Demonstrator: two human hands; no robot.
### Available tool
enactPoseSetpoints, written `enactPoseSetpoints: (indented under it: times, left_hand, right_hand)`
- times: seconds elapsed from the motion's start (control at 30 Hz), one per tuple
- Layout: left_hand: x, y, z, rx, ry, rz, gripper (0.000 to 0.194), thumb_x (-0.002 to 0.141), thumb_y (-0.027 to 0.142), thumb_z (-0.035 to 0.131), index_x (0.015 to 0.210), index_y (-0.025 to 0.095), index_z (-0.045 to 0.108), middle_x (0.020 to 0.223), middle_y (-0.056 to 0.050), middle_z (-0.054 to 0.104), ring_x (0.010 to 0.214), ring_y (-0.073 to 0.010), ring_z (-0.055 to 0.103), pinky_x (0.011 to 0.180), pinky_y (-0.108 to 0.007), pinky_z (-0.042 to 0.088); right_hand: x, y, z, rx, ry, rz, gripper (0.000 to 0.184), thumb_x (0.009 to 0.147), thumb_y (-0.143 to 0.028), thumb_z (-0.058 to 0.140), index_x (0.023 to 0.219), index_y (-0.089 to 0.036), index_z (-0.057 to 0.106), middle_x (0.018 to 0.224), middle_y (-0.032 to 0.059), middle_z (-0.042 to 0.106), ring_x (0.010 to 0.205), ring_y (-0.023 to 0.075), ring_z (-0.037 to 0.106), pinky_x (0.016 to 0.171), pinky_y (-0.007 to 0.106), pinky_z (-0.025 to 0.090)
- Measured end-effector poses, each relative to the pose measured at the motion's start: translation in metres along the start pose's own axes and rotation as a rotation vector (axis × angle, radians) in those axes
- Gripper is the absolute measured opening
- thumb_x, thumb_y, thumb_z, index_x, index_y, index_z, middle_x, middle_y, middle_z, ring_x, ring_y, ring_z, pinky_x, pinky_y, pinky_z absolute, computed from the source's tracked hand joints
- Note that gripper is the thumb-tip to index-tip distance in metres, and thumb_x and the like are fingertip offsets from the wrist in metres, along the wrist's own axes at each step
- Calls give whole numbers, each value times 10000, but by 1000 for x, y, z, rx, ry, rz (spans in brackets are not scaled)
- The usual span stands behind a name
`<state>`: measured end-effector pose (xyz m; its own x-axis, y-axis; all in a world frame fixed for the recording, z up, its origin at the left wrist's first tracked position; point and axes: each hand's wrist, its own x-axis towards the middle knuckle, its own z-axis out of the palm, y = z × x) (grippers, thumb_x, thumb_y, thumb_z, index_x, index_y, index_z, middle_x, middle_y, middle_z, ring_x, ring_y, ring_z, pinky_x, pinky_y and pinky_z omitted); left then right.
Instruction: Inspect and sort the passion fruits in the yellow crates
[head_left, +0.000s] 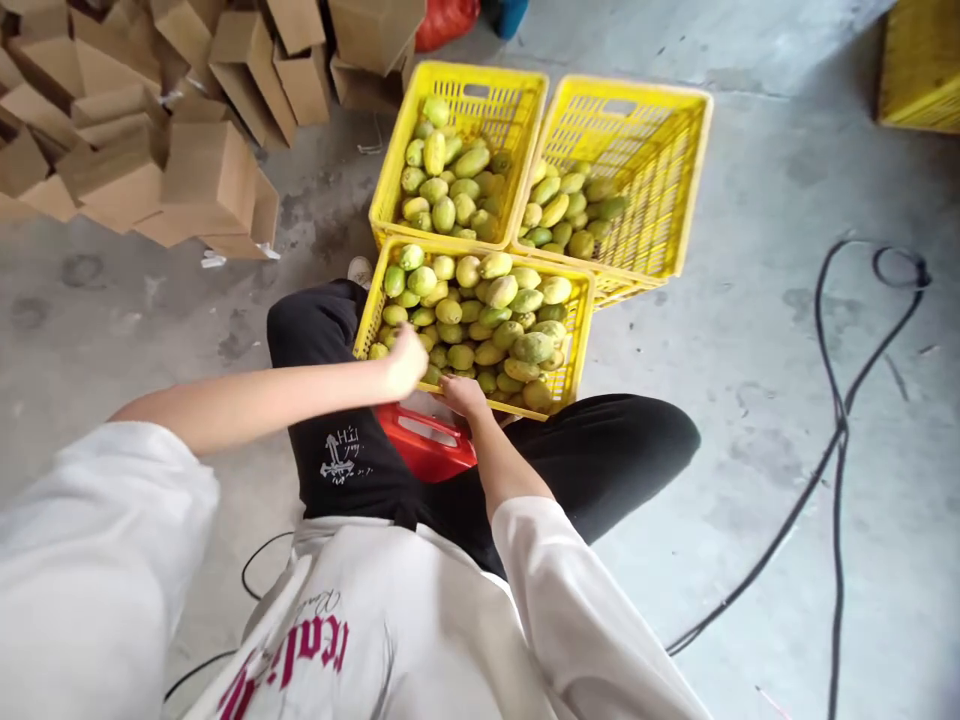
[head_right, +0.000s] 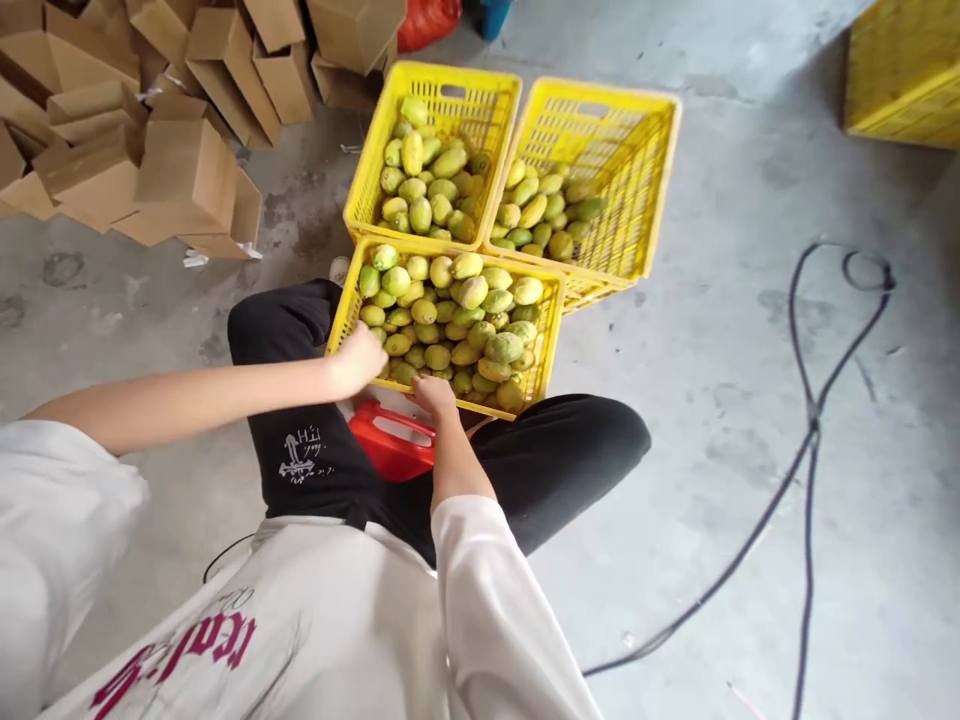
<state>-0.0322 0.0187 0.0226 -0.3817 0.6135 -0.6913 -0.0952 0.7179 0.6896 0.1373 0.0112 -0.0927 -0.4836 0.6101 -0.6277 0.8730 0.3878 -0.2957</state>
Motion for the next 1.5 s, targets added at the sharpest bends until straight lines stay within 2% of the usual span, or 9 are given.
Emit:
enactPoseSetpoints:
  times: [0.07, 0.2, 0.27, 0.33, 0.4, 0.6, 0.87, 1.13, 1.5]
  left_hand:
    - [28, 24, -21, 342, -84, 72, 481, 997, -86, 746, 686, 218, 542, 761, -77, 651, 1650, -430, 636, 1249, -530, 625]
    - [79, 52, -48, 624, -154, 62, 477, 927, -50, 817, 670, 235, 533, 734, -68, 630, 1724, -468, 543, 1457, -608, 401]
    - [97, 56, -48, 776, -207, 63, 304, 922, -20, 825, 786, 193, 656, 918, -111, 767, 1720, -452, 535, 1495, -587, 315]
    - [110, 57, -42, 1362, -393, 183, 72, 1003, 54, 757, 1018, 124, 762, 1248, -187, 837, 1660, -465, 595, 1457, -601, 366]
    - [117, 58, -32, 1639, -500, 255, 210, 1039, 116, 747, 1236, 65, 797, 1502, -264, 782, 1624, -516, 624, 1399, -623, 424]
    - [115, 64, 0, 1821, -650, 471, 582, 1091, 164, 627, 1627, -56, 687, 1705, -335, 669, 1615, -537, 631, 1341, -650, 466]
    - [124, 68, 17, 1948, -670, 410, 749, 1015, 278, 685, 1743, 100, 702, 1750, -278, 693, 1587, -503, 676, 1312, -568, 530]
    - [120, 56, 25, 1966, -769, 366, 684, 1071, 349, 673, 1738, 205, 718, 1700, -217, 750, 1601, -456, 679, 1293, -511, 537]
    - [123, 52, 26, 1947, -734, 401, 704, 1025, 331, 696, 1715, 198, 743, 1665, -227, 771, 1560, -497, 693, 1279, -586, 548]
  right_hand:
    - [1, -1, -3, 13, -27, 10, 362, 1222, -426, 810, 1496, -191, 795, 1523, 159, 785, 1316, 322, 811, 1128, 509, 710]
    - [3, 1, -5, 30, -59, 22, 321, 1236, -366, 753, 1453, -148, 842, 1502, 241, 822, 1401, 397, 808, 1124, 426, 660]
    - [3, 3, -5, 26, -76, 28, 348, 1230, -365, 753, 1490, -147, 831, 1525, 252, 815, 1427, 411, 796, 1115, 416, 644]
    - [3, 4, -4, 16, -94, 34, 364, 1237, -371, 736, 1511, -145, 818, 1533, 258, 811, 1430, 407, 790, 1101, 401, 630]
    - [3, 5, -4, 2, -109, 35, 378, 1244, -378, 724, 1521, -133, 805, 1523, 261, 812, 1421, 400, 786, 1094, 392, 618]
    - [2, 3, -4, -30, -121, 46, 453, 1238, -366, 711, 1558, -52, 776, 1512, 300, 802, 1424, 429, 768, 1090, 421, 614]
    - [-1, 2, -10, -17, -118, 17, 469, 1220, -368, 713, 1546, -38, 786, 1480, 294, 816, 1397, 422, 790, 1098, 424, 627]
    - [0, 4, -13, 15, -132, -6, 446, 1219, -359, 721, 1539, -54, 787, 1504, 291, 809, 1408, 416, 785, 1099, 425, 628]
    - [2, 6, -15, -1, -177, -65, 438, 1242, -328, 696, 1570, -43, 755, 1534, 295, 798, 1461, 407, 780, 1117, 398, 623]
